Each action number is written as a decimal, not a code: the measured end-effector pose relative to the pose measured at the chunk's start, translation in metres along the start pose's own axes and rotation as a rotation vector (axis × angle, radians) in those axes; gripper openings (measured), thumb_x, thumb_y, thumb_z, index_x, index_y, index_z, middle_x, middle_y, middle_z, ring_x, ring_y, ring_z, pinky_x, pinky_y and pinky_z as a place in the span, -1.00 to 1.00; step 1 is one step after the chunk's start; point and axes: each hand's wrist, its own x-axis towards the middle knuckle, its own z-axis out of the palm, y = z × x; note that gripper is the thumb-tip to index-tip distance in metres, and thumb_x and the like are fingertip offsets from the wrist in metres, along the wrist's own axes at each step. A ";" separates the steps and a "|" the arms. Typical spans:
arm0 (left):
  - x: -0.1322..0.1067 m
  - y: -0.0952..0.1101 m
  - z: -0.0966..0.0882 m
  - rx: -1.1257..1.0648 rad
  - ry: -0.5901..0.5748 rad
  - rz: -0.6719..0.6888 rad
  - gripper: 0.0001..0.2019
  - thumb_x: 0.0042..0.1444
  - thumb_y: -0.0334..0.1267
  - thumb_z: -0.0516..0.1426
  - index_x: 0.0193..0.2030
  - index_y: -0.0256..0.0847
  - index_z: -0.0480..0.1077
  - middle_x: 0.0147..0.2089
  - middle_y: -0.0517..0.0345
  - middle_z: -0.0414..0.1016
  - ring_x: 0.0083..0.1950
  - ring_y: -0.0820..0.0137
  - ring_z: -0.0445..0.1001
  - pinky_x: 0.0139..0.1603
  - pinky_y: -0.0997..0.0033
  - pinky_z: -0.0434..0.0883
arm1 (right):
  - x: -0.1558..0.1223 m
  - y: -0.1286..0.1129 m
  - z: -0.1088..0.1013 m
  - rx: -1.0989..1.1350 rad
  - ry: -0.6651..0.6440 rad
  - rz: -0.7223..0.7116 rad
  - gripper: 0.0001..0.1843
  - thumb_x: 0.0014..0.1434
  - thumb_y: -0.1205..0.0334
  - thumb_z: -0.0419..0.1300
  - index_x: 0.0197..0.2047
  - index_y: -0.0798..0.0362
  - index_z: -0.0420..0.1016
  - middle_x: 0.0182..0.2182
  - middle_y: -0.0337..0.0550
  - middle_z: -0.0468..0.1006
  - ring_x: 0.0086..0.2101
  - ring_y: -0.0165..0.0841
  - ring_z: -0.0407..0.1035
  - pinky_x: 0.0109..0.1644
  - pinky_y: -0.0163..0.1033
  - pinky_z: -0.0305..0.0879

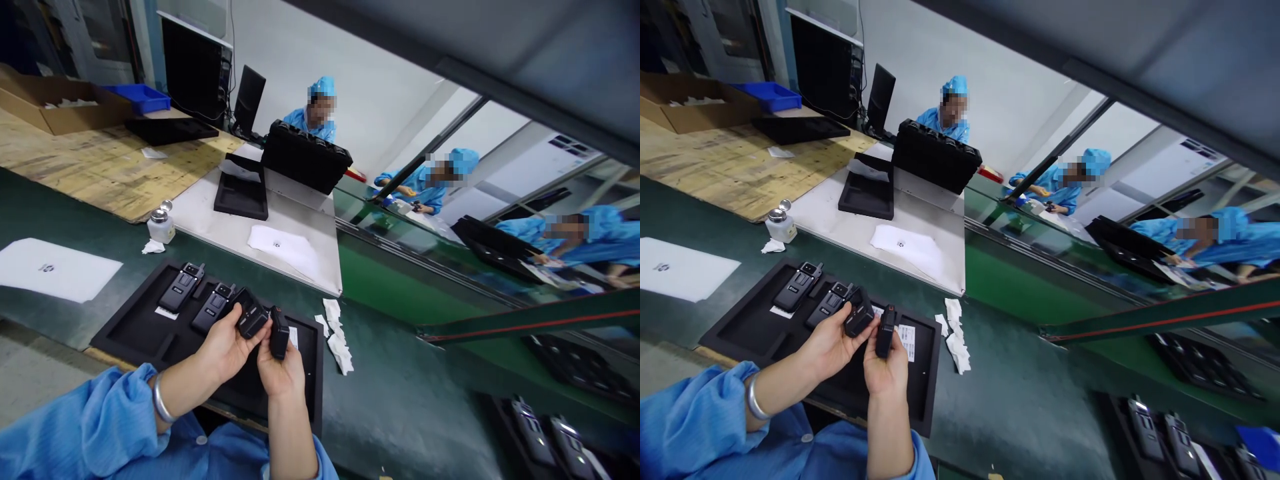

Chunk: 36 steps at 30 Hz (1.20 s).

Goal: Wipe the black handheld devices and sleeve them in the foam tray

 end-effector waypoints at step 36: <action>0.052 0.093 -0.099 1.861 0.124 1.276 -0.62 0.30 -0.26 0.02 0.23 -0.23 0.34 0.07 -0.12 0.49 0.13 0.14 0.45 0.18 0.11 0.40 | 0.016 -0.025 -0.059 -1.737 0.409 -0.874 -0.12 0.22 -0.27 -0.12 0.30 0.32 0.25 0.19 0.42 0.27 0.18 0.23 0.20 0.19 0.29 0.17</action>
